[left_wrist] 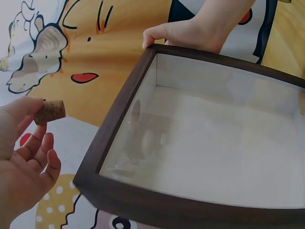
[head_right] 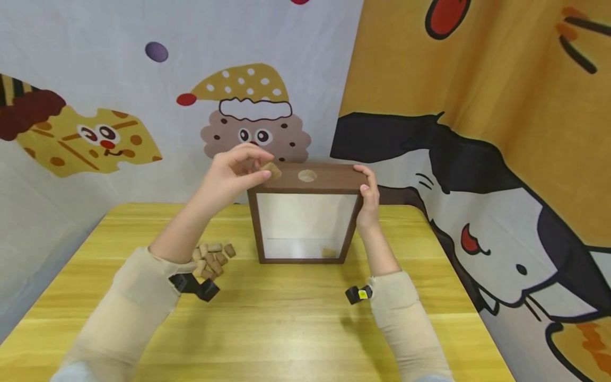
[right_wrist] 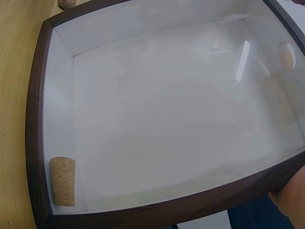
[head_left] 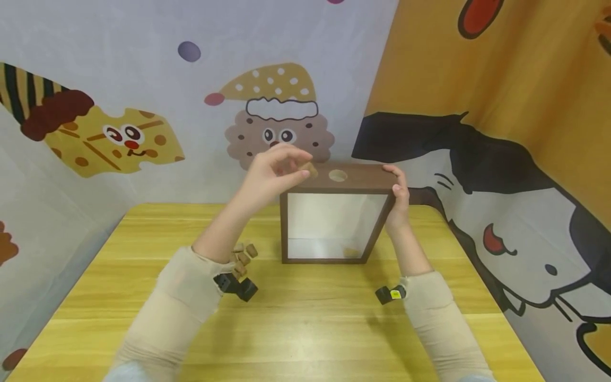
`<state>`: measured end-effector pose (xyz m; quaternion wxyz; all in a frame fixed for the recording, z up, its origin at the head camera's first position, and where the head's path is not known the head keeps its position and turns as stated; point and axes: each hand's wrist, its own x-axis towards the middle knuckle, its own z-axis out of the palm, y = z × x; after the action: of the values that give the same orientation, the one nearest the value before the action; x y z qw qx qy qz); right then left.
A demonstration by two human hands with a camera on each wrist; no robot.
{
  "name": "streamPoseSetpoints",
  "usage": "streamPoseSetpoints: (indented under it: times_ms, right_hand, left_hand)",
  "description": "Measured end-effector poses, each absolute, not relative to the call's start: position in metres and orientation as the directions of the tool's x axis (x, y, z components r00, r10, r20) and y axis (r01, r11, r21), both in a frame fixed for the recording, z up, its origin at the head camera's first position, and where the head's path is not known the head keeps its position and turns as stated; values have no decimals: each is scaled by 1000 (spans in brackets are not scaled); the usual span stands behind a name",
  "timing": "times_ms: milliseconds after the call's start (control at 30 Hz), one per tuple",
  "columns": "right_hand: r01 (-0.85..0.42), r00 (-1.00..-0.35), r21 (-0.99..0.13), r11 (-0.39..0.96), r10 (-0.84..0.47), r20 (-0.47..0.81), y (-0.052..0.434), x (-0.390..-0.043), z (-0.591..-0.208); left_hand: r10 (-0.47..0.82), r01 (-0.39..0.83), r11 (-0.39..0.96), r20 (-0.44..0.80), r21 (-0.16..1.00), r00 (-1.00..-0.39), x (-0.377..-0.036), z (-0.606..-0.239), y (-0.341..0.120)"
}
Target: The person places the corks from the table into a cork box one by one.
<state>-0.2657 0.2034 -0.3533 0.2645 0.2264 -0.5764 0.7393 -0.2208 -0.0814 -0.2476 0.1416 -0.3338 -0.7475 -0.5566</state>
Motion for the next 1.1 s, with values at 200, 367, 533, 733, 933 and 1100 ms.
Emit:
streamPoseSetpoints:
  times_ms: [200,367,533,733,933,1100]
  right_hand:
    - [-657,-753,-728,-193,138,643,203,-266,-354]
    - [-655,-755,-726,-210,139,641,203,-266,-354]
    - [-655,-755,-729,-199,128,643,203,-266,-354]
    - [-653,-756,-733,-189,124,642,204,-266,-354]
    - [-654,-756,-728,-208,124,643,203,-266,-354]
    - [-647,-760,-729,-226,117,639,202,-266,-353]
  left_hand:
    - [383,653,136,569,745,-728,-231,-240,-62]
    - [419,650,173,541,740,-729,-241,-239,-48]
    - [432,654,196,534,731,-727,-252,-242,-36]
    - [454,633,243,491,735,-744,-263,-245,-24]
    - [495,620,325,430,715,-755,-268,-247,-19]
    - [507,606,395,386,690,-771,-269,-249,-18]
